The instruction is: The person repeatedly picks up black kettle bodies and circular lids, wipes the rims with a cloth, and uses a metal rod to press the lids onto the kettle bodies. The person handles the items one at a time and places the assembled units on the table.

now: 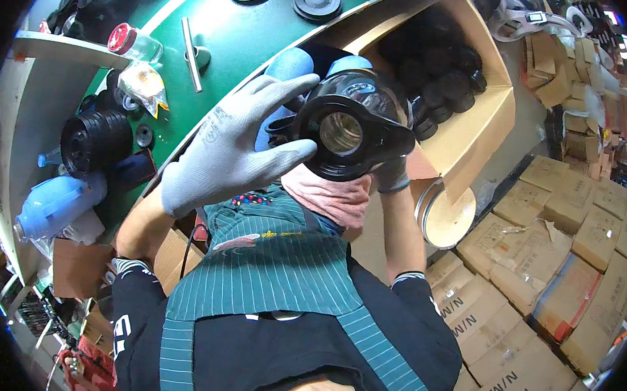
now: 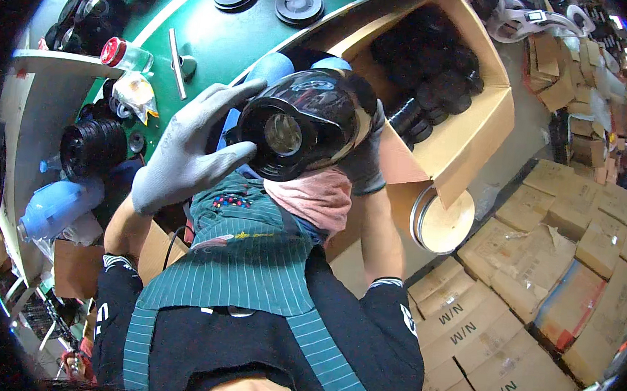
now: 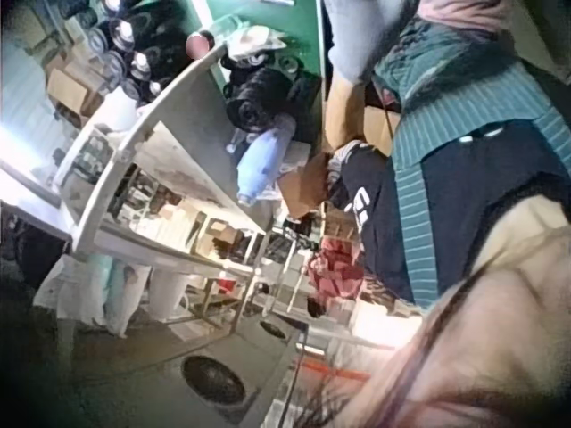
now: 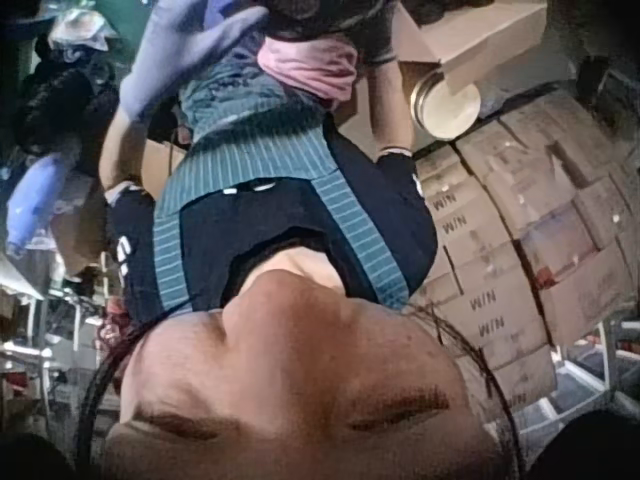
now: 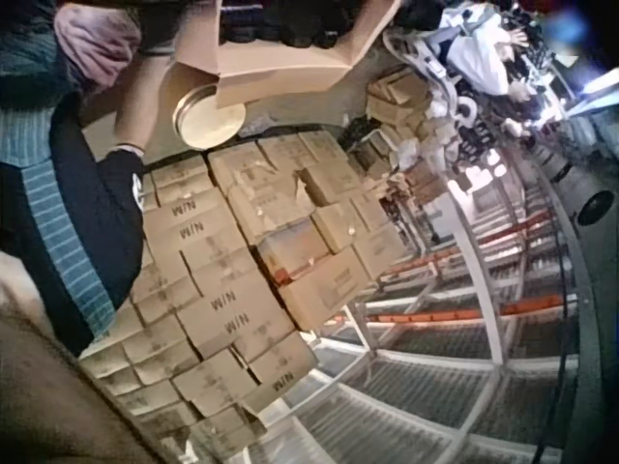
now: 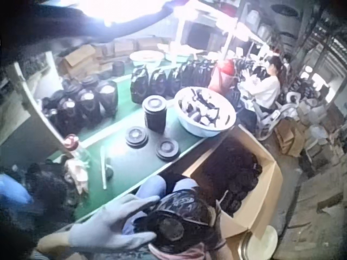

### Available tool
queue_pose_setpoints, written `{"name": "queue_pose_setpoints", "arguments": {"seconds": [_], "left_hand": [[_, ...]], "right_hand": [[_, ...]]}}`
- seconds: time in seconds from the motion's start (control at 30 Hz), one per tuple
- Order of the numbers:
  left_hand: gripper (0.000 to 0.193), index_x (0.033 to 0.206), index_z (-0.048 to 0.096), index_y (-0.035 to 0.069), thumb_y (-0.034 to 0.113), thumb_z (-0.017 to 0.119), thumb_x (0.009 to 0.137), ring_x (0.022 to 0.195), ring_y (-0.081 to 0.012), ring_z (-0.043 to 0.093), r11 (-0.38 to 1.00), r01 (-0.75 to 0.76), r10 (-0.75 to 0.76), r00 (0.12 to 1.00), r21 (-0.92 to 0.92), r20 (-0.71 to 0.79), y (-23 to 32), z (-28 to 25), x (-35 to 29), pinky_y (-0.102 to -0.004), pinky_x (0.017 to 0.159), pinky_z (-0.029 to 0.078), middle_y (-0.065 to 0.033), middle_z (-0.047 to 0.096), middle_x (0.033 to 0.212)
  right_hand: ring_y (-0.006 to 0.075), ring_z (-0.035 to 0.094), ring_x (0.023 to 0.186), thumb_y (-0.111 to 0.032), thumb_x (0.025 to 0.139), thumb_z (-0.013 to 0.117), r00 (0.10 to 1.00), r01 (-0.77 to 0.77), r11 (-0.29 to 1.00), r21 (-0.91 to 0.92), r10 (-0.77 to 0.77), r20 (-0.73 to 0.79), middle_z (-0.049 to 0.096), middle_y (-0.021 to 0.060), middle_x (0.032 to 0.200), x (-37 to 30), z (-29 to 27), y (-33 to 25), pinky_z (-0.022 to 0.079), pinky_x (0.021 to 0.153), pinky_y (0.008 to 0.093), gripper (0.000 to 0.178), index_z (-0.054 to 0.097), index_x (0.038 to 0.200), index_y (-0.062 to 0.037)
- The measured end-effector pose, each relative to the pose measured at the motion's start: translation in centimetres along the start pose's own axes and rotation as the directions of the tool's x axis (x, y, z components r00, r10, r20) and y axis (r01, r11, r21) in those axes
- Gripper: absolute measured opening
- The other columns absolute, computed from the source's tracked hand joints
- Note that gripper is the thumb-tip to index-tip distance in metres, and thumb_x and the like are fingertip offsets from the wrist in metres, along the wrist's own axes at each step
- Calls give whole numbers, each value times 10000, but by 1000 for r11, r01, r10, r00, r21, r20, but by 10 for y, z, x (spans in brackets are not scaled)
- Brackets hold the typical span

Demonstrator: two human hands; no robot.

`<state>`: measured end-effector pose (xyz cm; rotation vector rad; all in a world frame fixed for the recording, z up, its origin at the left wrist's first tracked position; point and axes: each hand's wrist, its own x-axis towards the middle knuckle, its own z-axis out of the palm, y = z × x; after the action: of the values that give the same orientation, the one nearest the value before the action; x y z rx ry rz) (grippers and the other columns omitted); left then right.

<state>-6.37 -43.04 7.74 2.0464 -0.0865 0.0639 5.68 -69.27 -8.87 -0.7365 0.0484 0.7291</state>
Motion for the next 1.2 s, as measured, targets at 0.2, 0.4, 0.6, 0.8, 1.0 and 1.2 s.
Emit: {"name": "queue_pose_setpoints", "arguments": {"seconds": [0.2,0.4,0.6,0.8,1.0,1.2], "left_hand": [[545,1459,622,-18,200,766,981,1216,-302,676,990,42,-42,999,-133,-2,-56,-4,-2,-389,1078,503,-209,696,1309],[777,1517,547,-31,529,699,1000,1353,-457,567,539,661,-195,701,523,-686,-246,-38,-28,-502,1145,439,-338,583,1463],[528,1460,639,96,404,666,1032,839,-373,749,723,678,-480,632,134,-608,-315,-46,-17,-481,810,592,-196,777,1065],[413,1456,669,43,132,690,1054,884,-168,736,947,304,-301,953,108,-45,-144,-42,46,-361,802,599,-99,801,1116],[422,1390,676,74,104,722,972,971,-392,748,968,23,-95,956,250,277,-78,-2,43,-438,862,600,-217,746,1094],[851,1576,432,-35,364,786,914,1363,-473,516,839,5,-118,978,545,172,-9,35,20,-605,1133,388,-296,525,1462]], "right_hand": [[287,525,1440,-440,1133,499,992,112,840,-530,-124,13,507,140,1613,20,-149,5,367,1283,446,637,376,1643,-79],[363,567,1409,-310,748,893,811,408,415,-813,243,532,560,185,1564,43,43,-64,447,1210,475,801,646,1464,-50],[357,557,1422,-398,730,946,774,551,256,-794,200,601,569,210,1526,54,42,11,430,1215,453,998,518,1563,-52],[374,407,1561,-819,917,598,981,117,958,-261,-70,182,400,209,1689,43,30,33,287,1312,471,1158,194,1728,-98],[210,716,958,-413,1133,556,993,-112,943,313,95,69,668,-10,822,62,32,23,443,1218,639,481,607,1443,-49],[118,615,786,-280,1170,477,876,-311,879,360,118,468,456,-73,692,111,25,52,532,1147,521,473,522,1519,36]]}}
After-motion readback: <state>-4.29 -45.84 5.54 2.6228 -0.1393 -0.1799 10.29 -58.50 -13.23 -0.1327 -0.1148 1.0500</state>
